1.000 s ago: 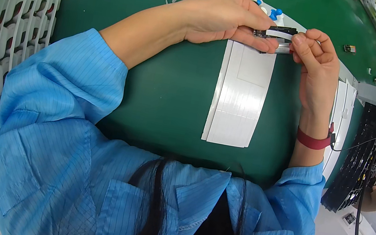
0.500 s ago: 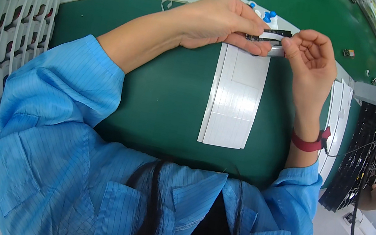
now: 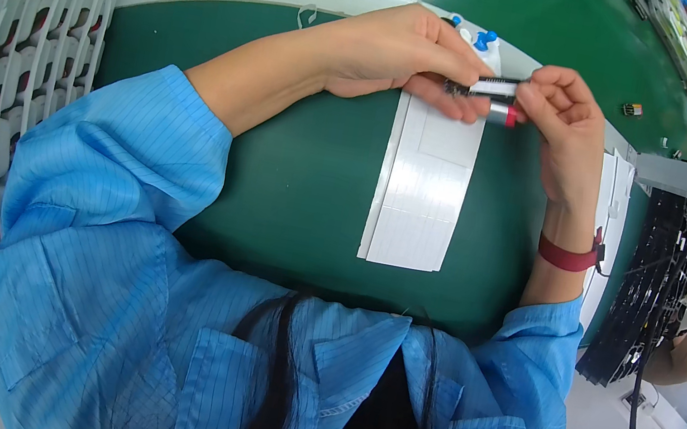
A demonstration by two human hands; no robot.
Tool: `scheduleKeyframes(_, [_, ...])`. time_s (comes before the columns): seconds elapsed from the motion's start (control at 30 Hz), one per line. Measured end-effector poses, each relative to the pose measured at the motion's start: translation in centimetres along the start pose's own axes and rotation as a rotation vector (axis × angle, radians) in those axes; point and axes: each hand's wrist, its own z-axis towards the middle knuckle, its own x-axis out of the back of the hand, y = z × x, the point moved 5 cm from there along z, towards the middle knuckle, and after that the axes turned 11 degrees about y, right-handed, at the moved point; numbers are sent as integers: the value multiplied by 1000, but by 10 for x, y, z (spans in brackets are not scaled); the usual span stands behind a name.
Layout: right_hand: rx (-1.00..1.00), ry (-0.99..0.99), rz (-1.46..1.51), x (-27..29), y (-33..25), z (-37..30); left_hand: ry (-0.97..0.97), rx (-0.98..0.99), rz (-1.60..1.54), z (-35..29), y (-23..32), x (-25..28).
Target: The person assembles small electronic components onto a circuit board by hand, securing them with adhesive tape.
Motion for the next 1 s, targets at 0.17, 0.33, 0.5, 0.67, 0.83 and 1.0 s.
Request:
scheduleKeyframes(0.17, [-295, -346, 244, -8, -3, -4, -202, 144, -53, -6, 2, -4])
scheduleKeyframes(0.33, [-222, -271, 166, -19, -3, -8, -190, 134, -48, -5, -1, -6])
scheduleKeyframes(0.5, [-73, -134, -39, -21, -4, -13, 74, -17, 230, -3, -4, -14])
scheduleKeyframes(0.67, [120, -163, -124, -26, -17, -18, 181, -56, 258, -6, -5, -10])
scheduleKeyframes(0.83, [-65, -209, -63, -21, -12, -15, 194, -56, 288, -6, -6, -11])
scheduleKeyframes(1.0, [-197, -87, 139, -18, 0, -11, 209, -135, 407, -7, -3, -14])
